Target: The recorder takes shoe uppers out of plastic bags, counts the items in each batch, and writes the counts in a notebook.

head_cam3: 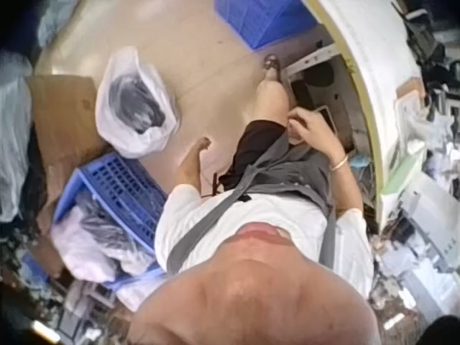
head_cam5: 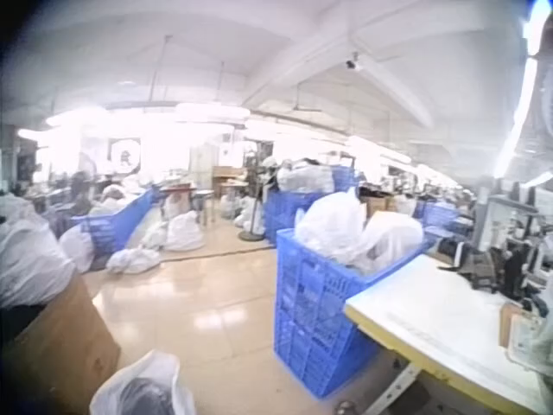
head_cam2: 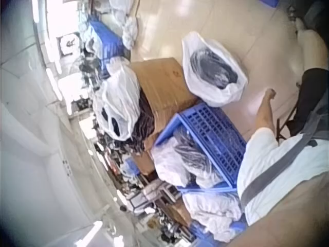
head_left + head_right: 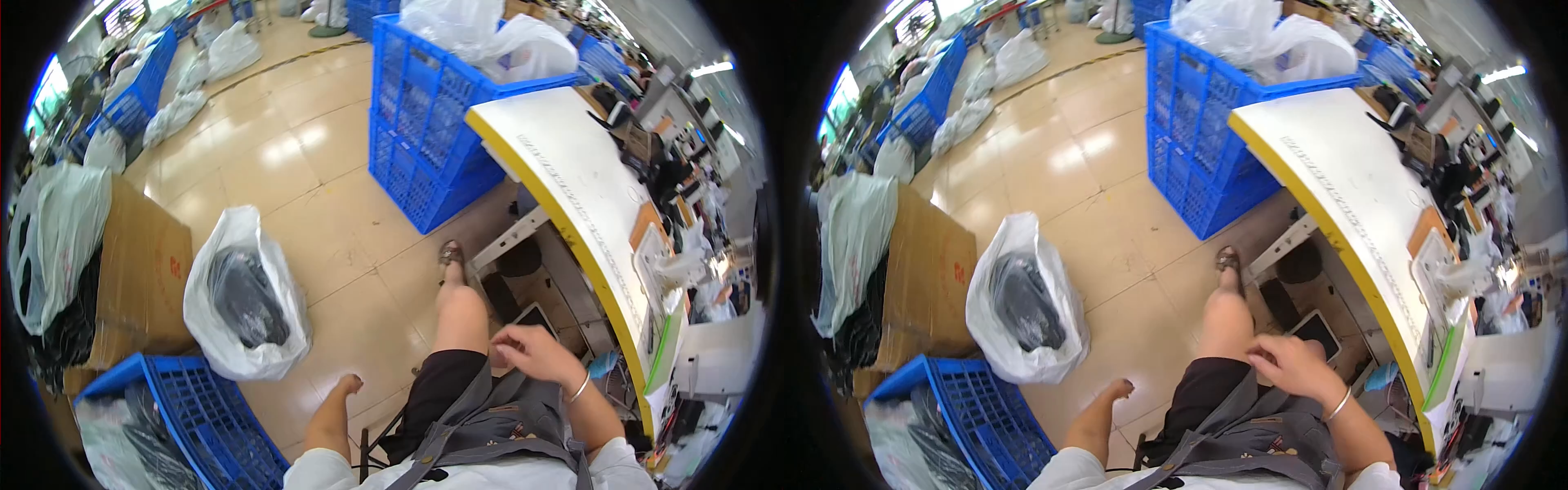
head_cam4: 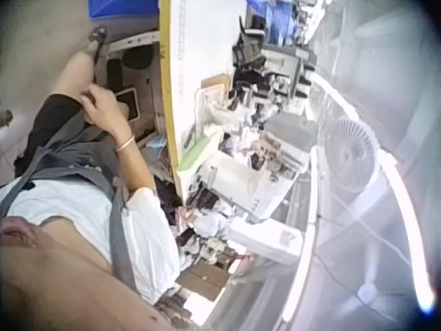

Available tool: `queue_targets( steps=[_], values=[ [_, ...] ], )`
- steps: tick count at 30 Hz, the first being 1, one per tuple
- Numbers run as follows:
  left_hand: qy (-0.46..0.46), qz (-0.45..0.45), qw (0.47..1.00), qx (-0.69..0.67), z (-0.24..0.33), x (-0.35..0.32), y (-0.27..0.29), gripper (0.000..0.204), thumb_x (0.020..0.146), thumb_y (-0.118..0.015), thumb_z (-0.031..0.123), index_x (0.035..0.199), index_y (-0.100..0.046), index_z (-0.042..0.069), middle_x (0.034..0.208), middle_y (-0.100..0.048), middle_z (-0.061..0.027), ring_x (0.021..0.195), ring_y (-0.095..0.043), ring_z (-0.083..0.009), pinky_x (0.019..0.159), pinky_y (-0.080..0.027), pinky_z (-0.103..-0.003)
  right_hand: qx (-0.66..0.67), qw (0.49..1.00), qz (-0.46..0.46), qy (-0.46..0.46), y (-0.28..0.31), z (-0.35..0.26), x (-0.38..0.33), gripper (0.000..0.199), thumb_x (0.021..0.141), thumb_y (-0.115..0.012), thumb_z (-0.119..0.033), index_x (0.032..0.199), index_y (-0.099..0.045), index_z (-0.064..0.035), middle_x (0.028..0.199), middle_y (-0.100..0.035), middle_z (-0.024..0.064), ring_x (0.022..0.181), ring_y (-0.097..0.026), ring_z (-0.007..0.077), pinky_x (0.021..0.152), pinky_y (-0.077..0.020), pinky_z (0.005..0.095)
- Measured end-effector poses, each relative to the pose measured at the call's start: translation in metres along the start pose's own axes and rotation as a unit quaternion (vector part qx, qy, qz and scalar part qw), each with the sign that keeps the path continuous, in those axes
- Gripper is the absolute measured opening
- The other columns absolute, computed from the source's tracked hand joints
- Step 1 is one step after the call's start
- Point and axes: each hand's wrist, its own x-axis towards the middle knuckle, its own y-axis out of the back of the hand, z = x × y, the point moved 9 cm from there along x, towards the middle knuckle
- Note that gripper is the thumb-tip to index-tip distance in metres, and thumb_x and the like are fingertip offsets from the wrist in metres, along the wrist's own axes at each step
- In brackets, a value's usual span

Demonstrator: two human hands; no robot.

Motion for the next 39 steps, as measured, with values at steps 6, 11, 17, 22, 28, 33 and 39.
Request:
queue_targets(
  steps=[6,11,17,22,28,33,39],
  values=[
    [0.274,0.073,0.883,-0.375,0.014,0.051,0.054,0.035,0.076,-0.046,0.029,0.094,-0.064,0.006,0.102,-0.059,-0.0159,0.097,-0.055,-0.0348,0.086,-0.043,-0.039,-0.033,0.948,0.224,0.225,0.117,-0.118,0.078,0.012,0.079,-0.056,-0.006,0.090,-0.058,-0.0010,0.070,-0.059,0.0098,0.060,-0.057,0.0160,0.054,-0.0446,0.0247],
    [0.287,0.211,0.742,-0.568,0.016,0.035,0.100,0.030,0.077,-0.051,0.017,0.100,-0.060,-0.002,0.086,-0.064,-0.0180,0.076,-0.063,-0.0255,0.066,-0.051,-0.033,-0.127,0.952,0.144,0.237,0.143,-0.113,0.192,0.015,0.080,-0.049,-0.014,0.082,-0.056,-0.0008,0.069,-0.059,0.0157,0.067,-0.058,0.0319,0.060,-0.0460,0.0402],
    [0.474,0.159,0.607,-0.618,0.011,-0.055,0.085,0.029,0.078,-0.050,0.012,0.100,-0.058,-0.006,0.080,-0.064,-0.0150,0.062,-0.062,-0.0211,0.052,-0.048,-0.030,-0.235,0.941,0.073,0.233,0.173,-0.071,0.277,0.015,0.080,-0.050,-0.015,0.087,-0.057,-0.0035,0.082,-0.060,0.0130,0.077,-0.058,0.0313,0.070,-0.0458,0.0395],
    [0.430,0.188,0.541,-0.698,0.032,-0.084,0.167,0.036,0.083,-0.050,0.014,0.114,-0.046,-0.005,0.094,-0.061,-0.0192,0.070,-0.063,-0.0241,0.056,-0.046,-0.027,-0.163,0.939,0.258,0.161,0.284,-0.023,0.263,0.012,0.079,-0.051,-0.010,0.089,-0.056,-0.0046,0.086,-0.057,0.0116,0.084,-0.055,0.0296,0.073,-0.0452,0.0373],
    [0.387,0.243,0.552,-0.697,0.034,-0.136,0.306,0.034,0.086,-0.047,0.016,0.114,-0.048,-0.005,0.094,-0.062,-0.0173,0.066,-0.062,-0.0199,0.055,-0.044,-0.025,-0.174,0.947,0.261,-0.070,0.316,0.047,0.212,0.015,0.079,-0.052,-0.008,0.093,-0.056,-0.0039,0.090,-0.058,0.0111,0.081,-0.057,0.0261,0.072,-0.0459,0.0345],
    [0.379,0.261,0.578,-0.674,-0.017,-0.178,0.386,0.036,0.082,-0.048,0.015,0.112,-0.048,-0.006,0.088,-0.063,-0.0150,0.064,-0.062,-0.0195,0.055,-0.044,-0.026,-0.073,0.930,0.335,-0.130,0.318,0.061,0.161,0.018,0.077,-0.052,-0.004,0.094,-0.055,-0.0021,0.093,-0.058,0.0121,0.075,-0.058,0.0235,0.070,-0.0464,0.0328],
    [0.375,0.404,0.622,-0.556,-0.111,-0.185,0.516,0.026,0.081,-0.047,0.008,0.099,-0.055,-0.009,0.079,-0.063,-0.0158,0.062,-0.060,-0.0179,0.050,-0.046,-0.025,-0.032,0.915,0.390,-0.095,0.328,0.026,0.163,0.022,0.075,-0.054,-0.001,0.097,-0.054,-0.0021,0.093,-0.058,0.0116,0.074,-0.059,0.0223,0.070,-0.0466,0.0313]
  ],
)
